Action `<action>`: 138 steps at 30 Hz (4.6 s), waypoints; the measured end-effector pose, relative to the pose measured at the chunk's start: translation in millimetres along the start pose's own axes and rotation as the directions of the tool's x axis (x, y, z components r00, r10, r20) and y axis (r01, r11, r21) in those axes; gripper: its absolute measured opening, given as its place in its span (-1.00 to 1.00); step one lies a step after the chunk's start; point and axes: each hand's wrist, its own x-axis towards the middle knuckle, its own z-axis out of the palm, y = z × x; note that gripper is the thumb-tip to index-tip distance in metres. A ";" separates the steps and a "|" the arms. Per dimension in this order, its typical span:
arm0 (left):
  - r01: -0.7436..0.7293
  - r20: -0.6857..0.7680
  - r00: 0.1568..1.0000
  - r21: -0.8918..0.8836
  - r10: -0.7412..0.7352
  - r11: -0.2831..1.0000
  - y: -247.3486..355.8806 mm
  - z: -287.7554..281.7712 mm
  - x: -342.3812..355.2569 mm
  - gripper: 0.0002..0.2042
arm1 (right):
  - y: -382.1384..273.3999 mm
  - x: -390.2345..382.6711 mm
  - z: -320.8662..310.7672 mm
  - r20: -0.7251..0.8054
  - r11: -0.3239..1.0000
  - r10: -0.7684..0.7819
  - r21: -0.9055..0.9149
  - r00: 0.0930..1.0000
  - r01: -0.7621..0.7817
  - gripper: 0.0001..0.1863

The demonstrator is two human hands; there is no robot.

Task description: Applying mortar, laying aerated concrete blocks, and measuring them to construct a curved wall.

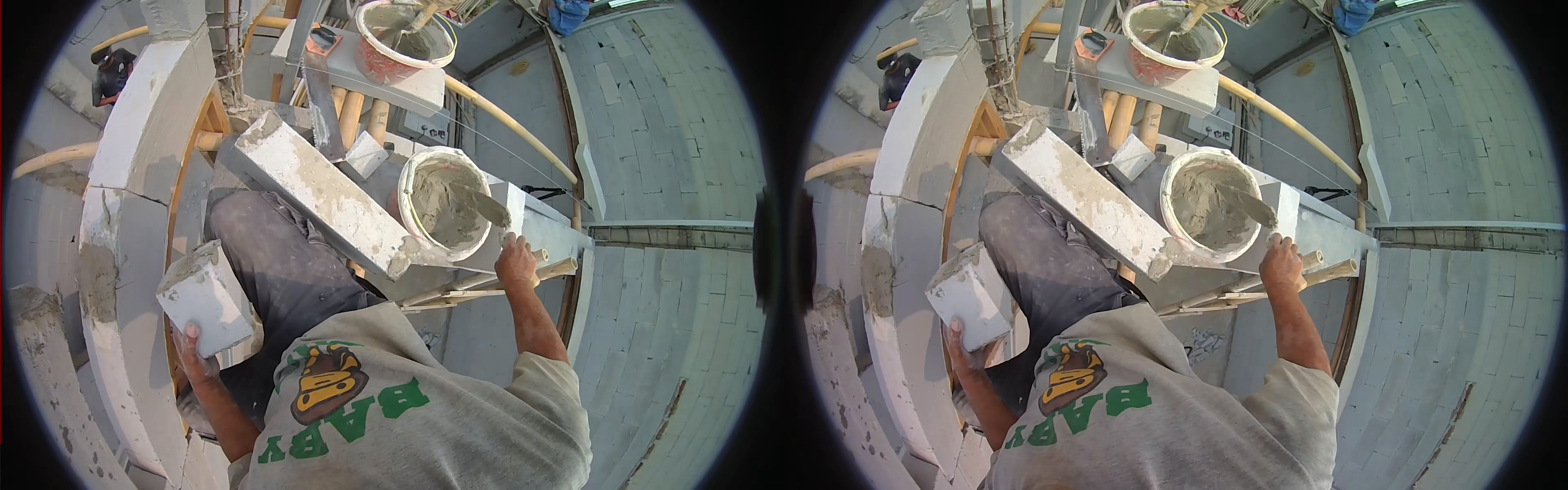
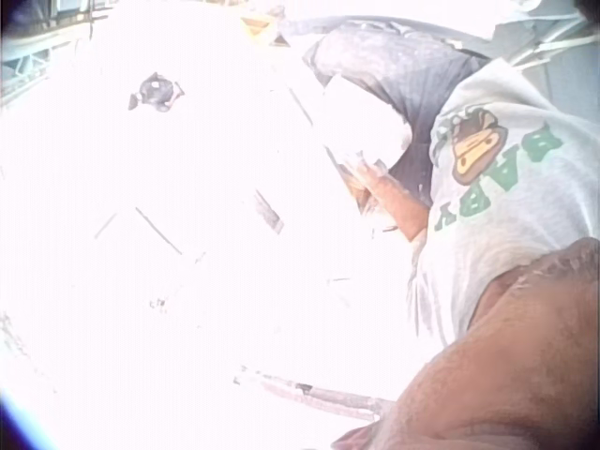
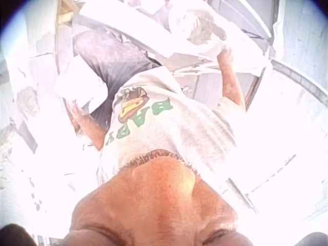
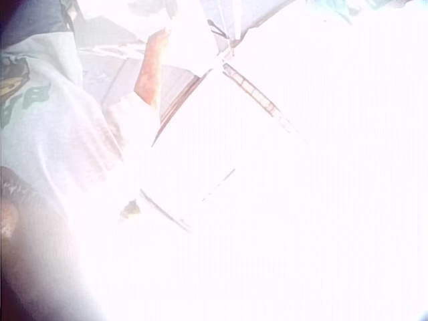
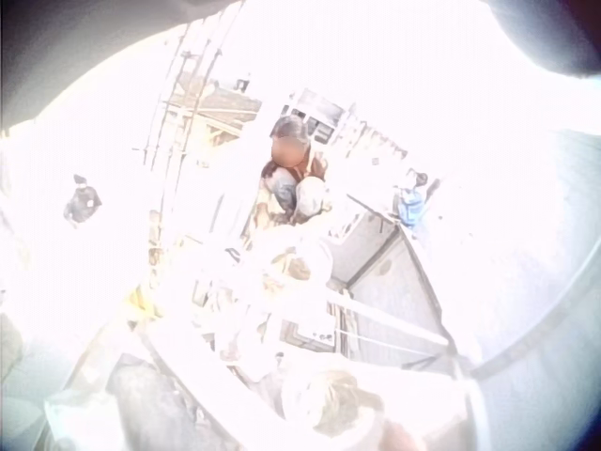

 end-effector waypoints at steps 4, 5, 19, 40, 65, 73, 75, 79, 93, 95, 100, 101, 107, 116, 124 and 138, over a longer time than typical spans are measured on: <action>-0.019 0.031 0.999 0.014 0.018 1.000 -0.2 -4.1 4.2 -0.33 | -11.4 -44.9 59.4 0.021 0.995 0.051 -0.087 0.998 -0.049 -0.67; -0.024 0.027 0.999 -0.013 0.024 1.000 1.1 -5.0 3.8 -0.35 | -17.6 -62.1 71.6 0.075 0.998 0.037 -0.050 0.996 -0.033 -0.67; -0.058 -0.016 0.998 -0.050 0.058 0.997 24.1 28.0 -12.0 -0.12 | 84.2 -122.0 7.8 0.183 0.988 0.029 0.141 0.983 -0.055 -0.57; -0.180 0.056 0.982 0.012 0.179 0.984 35.9 61.8 0.2 -0.16 | -24.2 -27.4 7.4 0.443 -0.083 -0.192 0.882 0.876 -0.464 -0.74; -0.244 -0.008 0.970 0.024 0.244 0.969 66.0 44.6 -48.4 0.02 | -87.2 9.2 -138.6 -0.065 0.121 -0.499 0.982 0.864 0.144 -0.71; -0.304 -0.157 0.934 0.127 0.322 0.944 65.3 25.6 -103.0 0.02 | -281.4 -29.3 -321.8 -0.058 0.107 -0.929 0.904 0.366 0.415 -0.68; -0.325 -0.232 0.906 0.157 0.355 0.932 54.6 19.3 -118.6 -0.01 | -319.8 -43.3 -343.6 -0.134 0.069 -0.926 0.860 0.354 0.505 -0.69; -0.304 -0.344 0.871 0.181 0.350 0.935 35.3 6.0 -141.0 -0.06 | -355.6 -55.8 -375.4 -0.029 0.215 -0.937 0.738 0.349 0.639 -0.66; -0.323 -0.474 0.823 0.065 0.314 0.944 -10.0 -24.5 -160.0 -0.08 | -369.3 -121.6 -389.0 0.101 0.274 -0.955 0.670 0.280 0.690 -0.67; -0.328 -0.499 0.806 0.072 0.318 0.942 -17.3 -28.5 -158.1 -0.08 | -369.5 -135.8 -383.4 0.021 0.210 -0.967 0.634 0.255 0.745 -0.67; -0.374 -0.513 0.786 0.048 0.344 0.926 -25.1 -33.0 -153.7 -0.07 | -369.6 -151.6 -373.1 0.042 0.257 -0.957 0.573 0.286 0.778 -0.68; -0.377 -0.519 0.782 0.044 0.344 0.925 -24.8 -33.7 -153.4 -0.07 | -369.4 -153.1 -370.5 0.019 0.238 -0.963 0.534 0.270 0.812 -0.69; -0.370 -0.514 0.783 0.068 0.350 0.927 -18.1 -35.0 -155.9 -0.06 | -367.5 -174.1 -358.5 -0.008 0.231 -0.960 0.542 0.279 0.808 -0.71; -0.399 -0.508 0.783 0.032 0.359 0.916 -16.5 -32.9 -156.8 -0.06 | -361.2 -219.6 -353.3 0.093 0.270 -0.947 0.754 0.309 0.599 -0.69; -0.371 -0.515 0.790 0.030 0.333 0.928 -17.4 -34.4 -159.2 -0.03 | -361.2 -224.8 -351.6 0.085 0.268 -0.949 0.723 0.303 0.637 -0.67; -0.379 -0.502 0.786 0.072 0.362 0.923 -11.6 -31.2 -154.5 -0.02 | -358.2 -219.0 -357.1 0.094 0.251 -0.965 0.614 0.246 0.749 -0.62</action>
